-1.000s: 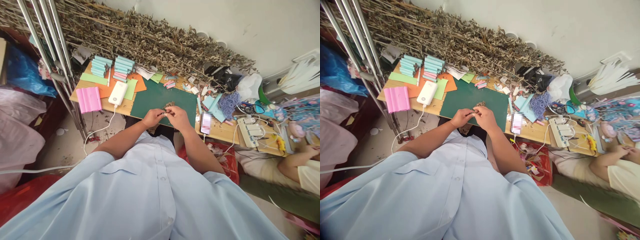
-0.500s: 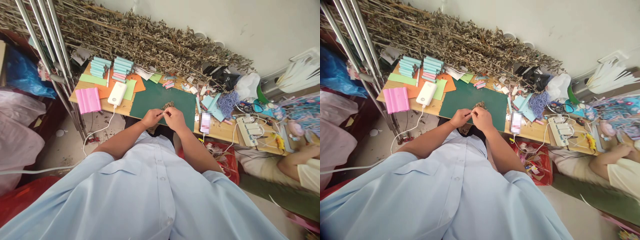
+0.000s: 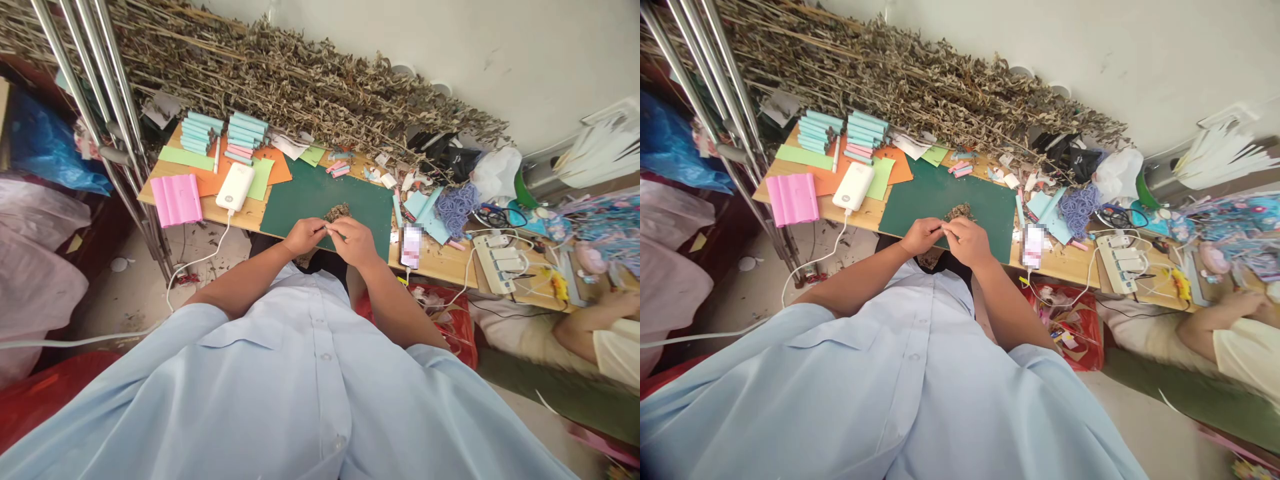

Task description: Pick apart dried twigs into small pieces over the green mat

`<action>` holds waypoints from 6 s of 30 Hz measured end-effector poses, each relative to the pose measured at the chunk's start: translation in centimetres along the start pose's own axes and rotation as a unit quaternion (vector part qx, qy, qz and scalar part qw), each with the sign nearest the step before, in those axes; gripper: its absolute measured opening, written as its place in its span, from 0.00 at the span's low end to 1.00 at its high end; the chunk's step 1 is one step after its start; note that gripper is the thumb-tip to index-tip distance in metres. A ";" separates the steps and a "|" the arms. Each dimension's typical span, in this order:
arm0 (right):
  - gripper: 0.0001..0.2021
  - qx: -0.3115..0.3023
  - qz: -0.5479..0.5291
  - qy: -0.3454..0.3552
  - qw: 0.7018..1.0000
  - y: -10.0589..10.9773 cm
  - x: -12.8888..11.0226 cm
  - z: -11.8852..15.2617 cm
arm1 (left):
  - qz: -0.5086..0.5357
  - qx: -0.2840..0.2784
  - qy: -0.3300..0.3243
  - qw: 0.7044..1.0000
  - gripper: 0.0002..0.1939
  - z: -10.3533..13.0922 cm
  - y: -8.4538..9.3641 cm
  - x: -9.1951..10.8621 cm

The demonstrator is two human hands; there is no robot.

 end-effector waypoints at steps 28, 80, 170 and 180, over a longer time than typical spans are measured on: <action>0.15 0.046 -0.169 -0.180 0.968 -1.5 2.9 -1.1 | -0.009 0.007 0.010 1.000 0.20 0.0 -0.1 -0.2; 0.11 -0.044 0.053 -0.090 0.994 -0.3 -0.4 0.5 | 0.000 0.001 -0.012 1.000 0.17 0.0 0.0 0.1; 0.17 0.062 0.138 -0.205 0.967 -1.9 7.7 1.6 | 0.014 0.035 0.067 0.997 0.14 -0.1 0.2 -0.1; 0.12 0.056 0.109 -0.227 0.966 -2.4 8.6 0.7 | 0.010 0.036 0.057 0.998 0.13 -0.2 0.2 -0.1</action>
Point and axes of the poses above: each hand's wrist, its own z-axis away from the middle knuckle, its own y-axis out of the back of the hand, x = y × z, the point moved 3 cm from there along -z, towards the middle knuckle, and after that the axes turned 7 degrees about -y, right-handed, at the moved point
